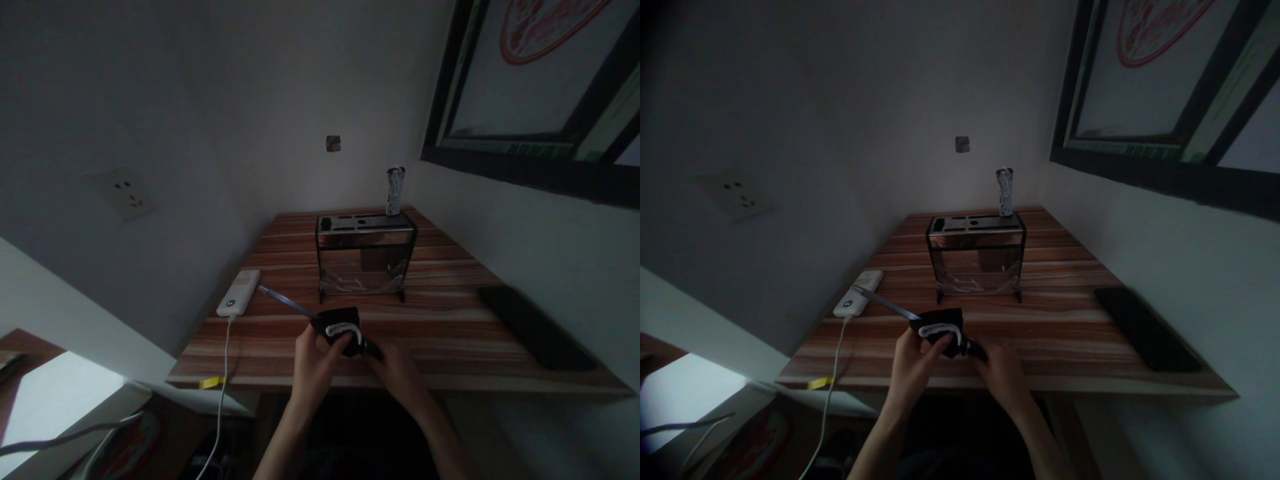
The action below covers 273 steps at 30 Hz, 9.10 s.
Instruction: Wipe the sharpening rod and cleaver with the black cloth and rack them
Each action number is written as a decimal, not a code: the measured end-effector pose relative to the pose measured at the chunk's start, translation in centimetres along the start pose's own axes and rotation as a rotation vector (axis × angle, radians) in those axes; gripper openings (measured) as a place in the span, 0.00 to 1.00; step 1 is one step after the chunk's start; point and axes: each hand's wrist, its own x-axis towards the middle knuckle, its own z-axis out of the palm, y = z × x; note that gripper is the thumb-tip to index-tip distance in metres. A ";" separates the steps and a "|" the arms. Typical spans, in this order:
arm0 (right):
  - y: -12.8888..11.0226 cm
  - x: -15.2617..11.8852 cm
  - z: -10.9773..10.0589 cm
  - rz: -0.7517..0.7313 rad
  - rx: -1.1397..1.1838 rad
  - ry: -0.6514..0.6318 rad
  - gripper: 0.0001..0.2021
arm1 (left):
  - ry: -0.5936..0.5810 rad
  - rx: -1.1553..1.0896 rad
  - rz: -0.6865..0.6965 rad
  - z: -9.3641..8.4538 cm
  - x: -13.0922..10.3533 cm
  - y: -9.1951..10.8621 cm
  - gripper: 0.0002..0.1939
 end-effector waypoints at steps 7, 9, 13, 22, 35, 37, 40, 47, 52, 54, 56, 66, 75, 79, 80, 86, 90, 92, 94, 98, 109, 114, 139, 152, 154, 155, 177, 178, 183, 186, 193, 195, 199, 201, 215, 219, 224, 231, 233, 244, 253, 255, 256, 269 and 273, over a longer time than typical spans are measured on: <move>0.2 0.0 0.1 0.009 -0.002 -0.012 0.15 | 0.164 -0.091 0.039 -2.5 1.1 1.0 0.14; 0.4 0.0 0.3 -0.002 -0.007 -0.014 0.14 | 0.208 -0.105 0.053 -3.1 1.5 1.4 0.14; 0.4 0.0 0.3 -0.023 0.019 -0.007 0.14 | 0.299 -0.073 0.115 -4.4 2.5 2.8 0.14; 0.2 -0.1 0.2 -0.006 -0.016 0.034 0.12 | 0.486 -0.101 0.240 -6.1 4.5 5.2 0.14; 0.3 -0.1 0.3 0.024 -0.017 0.037 0.12 | 0.512 -0.154 0.229 -6.0 4.4 5.7 0.12; 0.5 -0.1 0.3 0.024 -0.016 0.033 0.12 | 0.490 -0.151 0.231 -5.8 4.2 5.5 0.12; 0.5 -0.2 0.3 0.019 0.019 0.022 0.11 | 0.429 -0.158 0.174 -5.1 3.7 4.9 0.14; 0.1 -0.2 -0.1 0.013 0.028 0.023 0.13 | 0.272 -0.143 0.051 -3.1 2.3 3.6 0.15; -0.1 -0.1 -0.2 0.004 0.071 0.024 0.13 | 0.100 -0.116 0.007 -1.8 1.8 2.1 0.15; -0.1 0.0 -0.2 0.002 0.087 0.017 0.13 | 0.029 -0.052 0.008 -0.8 1.4 1.1 0.13; 0.0 0.1 -0.1 -0.003 0.087 0.020 0.14 | -0.019 0.007 0.016 0.4 0.8 0.1 0.12; -0.1 -0.2 -0.2 -0.027 0.013 0.001 0.18 | 0.000 -0.079 -0.005 2.7 -1.4 -2.0 0.14; 0.0 -0.2 -0.1 -0.040 -0.023 0.001 0.16 | 0.028 -0.092 -0.015 2.3 -1.3 -2.3 0.13; 0.0 -0.2 0.0 -0.027 -0.044 -0.014 0.14 | 0.049 -0.095 -0.008 2.0 -1.4 -2.4 0.12; -0.1 -0.2 0.0 -0.029 -0.049 -0.014 0.14 | 0.046 -0.099 -0.013 1.9 -1.4 -2.4 0.12; -0.3 -0.1 0.1 -0.042 -0.087 -0.015 0.16 | 0.064 -0.077 -0.051 1.1 -0.9 -2.1 0.11; -0.3 -0.1 0.1 -0.025 -0.088 -0.034 0.15 | 0.100 -0.088 -0.058 0.1 -0.2 -1.7 0.12; -0.5 -0.1 0.0 -0.020 -0.086 -0.033 0.14 | 0.141 -0.107 -0.065 -0.7 0.2 -1.5 0.13; -0.6 -0.2 -0.1 -0.017 -0.100 -0.028 0.14 | 0.188 -0.130 -0.074 -1.4 0.6 -1.4 0.14; -0.8 -0.2 -0.1 -0.015 -0.124 -0.023 0.14 | 0.262 -0.198 -0.090 -2.7 1.4 -1.0 0.16; -1.1 -0.2 -0.1 -0.016 -0.139 -0.023 0.12 | 0.474 -0.322 0.034 -6.1 3.6 0.2 0.15; -1.1 -0.2 -0.1 -0.026 -0.168 -0.023 0.11 | 0.536 -0.329 0.100 -7.7 4.5 1.2 0.14; 1.3 -0.7 0.9 -0.058 -0.024 0.175 0.09 | 0.005 -0.663 -0.220 -6.4 7.6 -1.8 0.14; 1.1 -0.6 0.5 -0.007 0.111 0.319 0.18 | -0.676 -0.378 -0.491 -1.6 7.8 -3.3 0.24; 1.1 -0.6 0.5 0.001 0.106 0.319 0.17 | -0.670 -0.219 -0.306 -1.2 8.4 -4.1 0.22; 1.1 -0.5 0.5 0.007 0.107 0.317 0.17 | -0.667 -0.142 -0.200 -0.9 8.7 -4.5 0.21; -2.2 2.9 -16.3 -0.230 -0.205 0.588 0.17 | -0.789 0.282 0.344 -1.7 9.2 -5.4 0.14; -2.9 3.3 -18.1 -0.266 -0.284 0.645 0.17 | -0.792 0.303 0.390 -1.5 9.1 -5.5 0.14; -8.5 6.2 -26.0 -0.462 -0.778 0.815 0.20 | -0.813 0.387 0.521 -1.3 8.8 -5.4 0.14; -12.3 8.2 -29.5 -0.452 -1.051 0.778 0.28 | -0.838 0.417 0.542 -1.3 8.6 -5.2 0.15; -19.5 11.8 -33.3 -0.653 -1.556 0.483 0.34 | -0.862 0.433 0.560 -1.2 8.5 -5.1 0.15; -21.1 12.4 -33.8 -0.694 -1.735 0.432 0.28 | -0.861 0.422 0.561 -1.2 8.5 -5.1 0.15; -23.3 13.6 -34.1 -0.737 -1.937 0.349 0.20 | -0.860 0.411 0.555 -1.2 8.4 -5.0 0.15; -23.8 14.2 -33.9 -0.709 -1.960 0.277 0.19 | -0.857 0.421 0.543 -1.2 8.4 -5.0 0.16; -23.1 15.6 -32.5 -0.733 -2.022 0.150 0.30 | -0.876 0.411 0.543 -1.1 8.5 -5.3 0.16; -22.0 16.4 -32.6 -0.886 -1.968 0.175 0.18 | -0.866 0.425 0.517 -1.1 8.6 -5.6 0.15; -21.3 17.0 -32.7 -1.009 -2.034 0.197 0.15 | -0.870 0.423 0.526 -1.1 8.6 -5.8 0.15; -20.9 17.6 -33.1 -1.255 -1.899 0.248 0.37 | -0.867 0.422 0.529 -1.0 8.6 -5.9 0.15; -20.9 17.6 -33.0 -1.281 -1.859 0.226 0.42 | -0.864 0.422 0.529 -1.0 8.7 -5.9 0.15; -21.6 18.2 -31.6 -1.360 -1.920 0.256 0.31 | -0.861 0.420 0.533 -1.0 8.6 -5.7 0.16; -23.6 19.1 -29.3 -1.092 -2.103 0.218 0.07 | -0.848 0.446 0.520 -1.0 8.6 -5.8 0.15; -23.7 19.5 -29.1 -1.095 -2.095 0.223 0.07 | -0.849 0.460 0.523 -1.1 8.6 -5.7 0.15; -23.7 19.7 -29.0 -1.100 -2.090 0.227 0.08 | -0.849 0.466 0.523 -1.1 8.6 -5.7 0.15; -21.9 21.3 -27.2 -1.240 -1.943 0.174 0.15 | -0.863 0.438 0.533 -1.0 8.6 -5.7 0.15; -20.3 21.9 -26.3 -1.205 -1.914 0.114 0.12 | -0.848 0.451 0.514 -1.0 8.6 -5.7 0.15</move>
